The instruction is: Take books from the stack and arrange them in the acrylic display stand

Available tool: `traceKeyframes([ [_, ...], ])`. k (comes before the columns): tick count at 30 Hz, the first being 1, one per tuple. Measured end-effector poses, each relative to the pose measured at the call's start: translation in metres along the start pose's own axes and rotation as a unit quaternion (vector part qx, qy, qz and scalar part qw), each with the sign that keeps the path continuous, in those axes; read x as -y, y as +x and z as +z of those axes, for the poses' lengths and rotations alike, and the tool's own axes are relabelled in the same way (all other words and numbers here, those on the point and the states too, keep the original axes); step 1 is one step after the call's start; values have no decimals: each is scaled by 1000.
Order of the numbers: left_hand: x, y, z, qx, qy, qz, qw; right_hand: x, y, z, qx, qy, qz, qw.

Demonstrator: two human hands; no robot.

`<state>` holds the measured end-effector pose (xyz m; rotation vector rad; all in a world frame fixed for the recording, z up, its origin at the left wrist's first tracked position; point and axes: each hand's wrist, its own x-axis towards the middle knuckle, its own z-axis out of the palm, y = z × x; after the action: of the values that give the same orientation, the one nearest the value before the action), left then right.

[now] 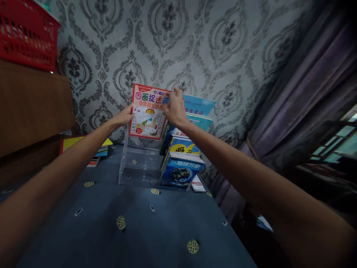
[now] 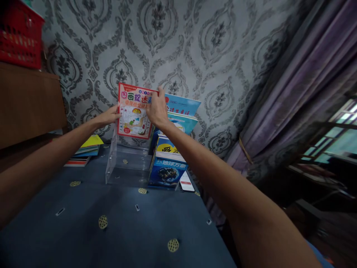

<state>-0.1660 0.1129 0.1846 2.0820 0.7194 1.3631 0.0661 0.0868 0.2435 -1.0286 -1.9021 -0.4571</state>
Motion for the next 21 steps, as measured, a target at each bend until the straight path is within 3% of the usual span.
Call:
traceKeyframes([
  [3, 15, 4, -4, -14, -6, 29, 999, -9, -6, 4, 1, 12, -23, 1000],
  [7, 24, 4, -5, -42, -25, 13, 999, -13, -12, 5, 4, 17, -32, 999],
  [15, 8, -9, 1, -79, -20, -96, 992, -14, -32, -3, -11, 22, -66, 998],
  [21, 8, -12, 0, -95, -20, -144, 985, -12, -57, -15, 0, 31, -93, 995],
])
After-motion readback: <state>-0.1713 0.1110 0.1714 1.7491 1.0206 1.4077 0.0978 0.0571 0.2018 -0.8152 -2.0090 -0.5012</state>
